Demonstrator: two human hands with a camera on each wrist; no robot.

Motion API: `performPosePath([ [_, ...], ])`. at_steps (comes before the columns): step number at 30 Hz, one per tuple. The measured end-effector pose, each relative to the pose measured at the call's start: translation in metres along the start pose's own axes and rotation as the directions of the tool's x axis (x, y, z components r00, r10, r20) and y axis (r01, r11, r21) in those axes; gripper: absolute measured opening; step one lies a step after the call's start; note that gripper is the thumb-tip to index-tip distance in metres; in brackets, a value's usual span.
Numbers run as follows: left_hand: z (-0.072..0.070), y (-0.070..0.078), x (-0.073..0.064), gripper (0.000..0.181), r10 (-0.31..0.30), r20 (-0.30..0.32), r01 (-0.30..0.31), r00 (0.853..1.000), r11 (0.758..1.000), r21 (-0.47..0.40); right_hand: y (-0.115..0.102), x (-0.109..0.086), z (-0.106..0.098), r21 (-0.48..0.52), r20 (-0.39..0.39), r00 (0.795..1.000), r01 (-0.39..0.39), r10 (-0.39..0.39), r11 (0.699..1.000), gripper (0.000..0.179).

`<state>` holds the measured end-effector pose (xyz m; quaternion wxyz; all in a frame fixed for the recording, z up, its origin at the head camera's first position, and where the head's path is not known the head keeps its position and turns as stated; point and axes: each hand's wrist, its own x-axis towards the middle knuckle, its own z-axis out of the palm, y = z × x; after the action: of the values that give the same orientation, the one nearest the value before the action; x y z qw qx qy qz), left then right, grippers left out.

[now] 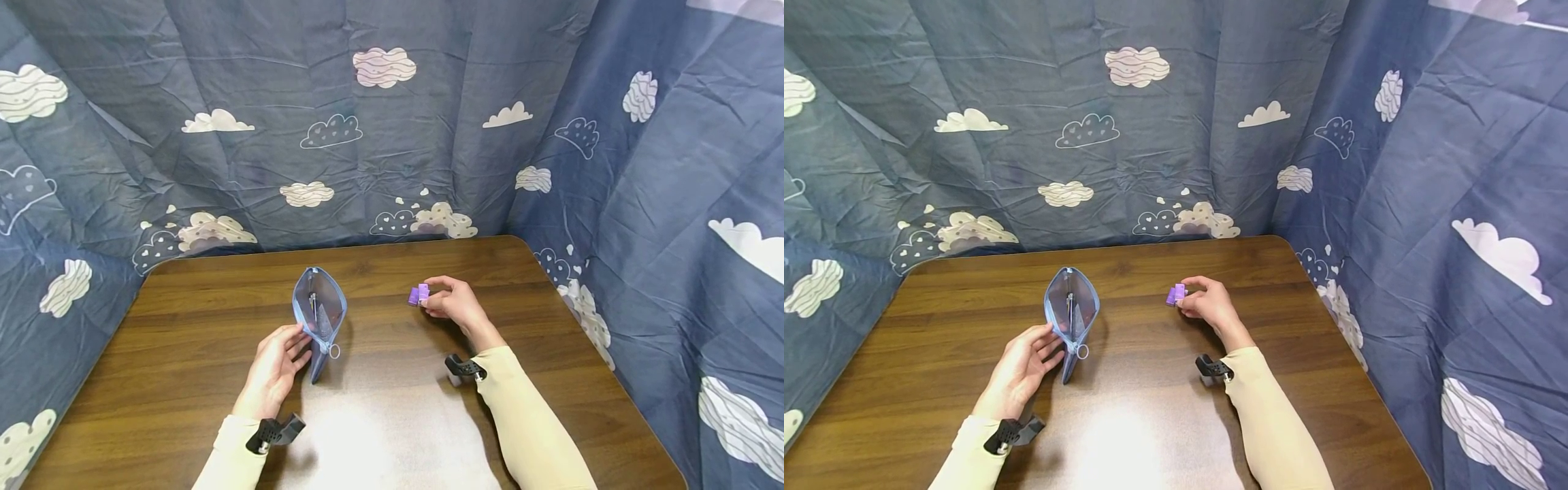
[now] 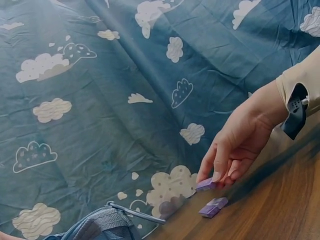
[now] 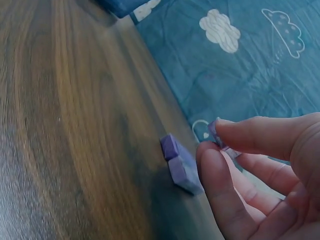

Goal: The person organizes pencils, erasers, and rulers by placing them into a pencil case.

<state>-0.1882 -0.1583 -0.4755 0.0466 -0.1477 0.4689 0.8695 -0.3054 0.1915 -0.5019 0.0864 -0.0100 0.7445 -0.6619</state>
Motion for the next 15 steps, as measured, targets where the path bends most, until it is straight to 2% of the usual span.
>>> performPosePath([
  [7, 0.0, 0.001, 0.0, 0.025, 0.003, 0.004, -0.003, 1.0, 1.0, 0.011, -0.01, -0.004, 0.01, 0.077, 0.042, 0.999, -0.006, 0.003, 0.997, 0.057],
  [15, 0.0, 0.002, 0.0, 0.025, 0.002, 0.008, -0.002, 1.0, 1.0, 0.012, -0.015, -0.005, 0.019, 0.091, 0.074, 0.997, 0.0, -0.006, 0.996, 0.055],
])
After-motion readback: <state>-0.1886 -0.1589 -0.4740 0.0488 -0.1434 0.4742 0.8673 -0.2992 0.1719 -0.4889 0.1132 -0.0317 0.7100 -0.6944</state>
